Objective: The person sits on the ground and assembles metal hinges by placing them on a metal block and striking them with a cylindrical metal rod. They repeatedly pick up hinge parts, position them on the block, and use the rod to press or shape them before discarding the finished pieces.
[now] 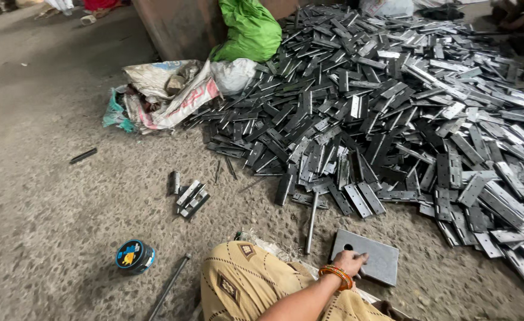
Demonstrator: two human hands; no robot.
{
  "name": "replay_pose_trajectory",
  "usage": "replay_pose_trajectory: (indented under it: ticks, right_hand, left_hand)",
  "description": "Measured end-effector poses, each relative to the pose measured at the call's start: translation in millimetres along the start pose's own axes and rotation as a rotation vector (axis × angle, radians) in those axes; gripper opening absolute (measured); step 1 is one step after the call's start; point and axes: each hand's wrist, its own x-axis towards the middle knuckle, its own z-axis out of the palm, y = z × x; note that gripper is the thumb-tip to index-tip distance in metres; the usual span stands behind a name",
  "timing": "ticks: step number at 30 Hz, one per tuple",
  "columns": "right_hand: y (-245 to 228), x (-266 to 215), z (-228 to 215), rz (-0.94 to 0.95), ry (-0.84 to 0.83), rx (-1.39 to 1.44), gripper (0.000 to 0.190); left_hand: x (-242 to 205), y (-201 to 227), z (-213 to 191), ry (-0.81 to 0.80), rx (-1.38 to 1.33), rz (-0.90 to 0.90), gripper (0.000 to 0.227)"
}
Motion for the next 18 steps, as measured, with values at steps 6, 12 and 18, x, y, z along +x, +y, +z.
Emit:
replay_pose_trajectory:
  ticks: [6, 12, 18]
  right_hand:
    - [-30, 7, 35, 0.071, -0.198, -0.102, 0.034]
    - [-24, 1, 45, 0.010, -0.140, -0.110, 0.036]
    - [-53, -55, -22, -0.248, 0.186, -0.045, 0.037]
  left_hand:
    - [-3, 4, -5, -0.011, 0.166, 0.033, 0.052]
    - [5, -4, -2, 0.018, 0.224, 0.080, 0.053]
    - [16, -19, 1, 0.142, 0.340, 0.202, 0.057]
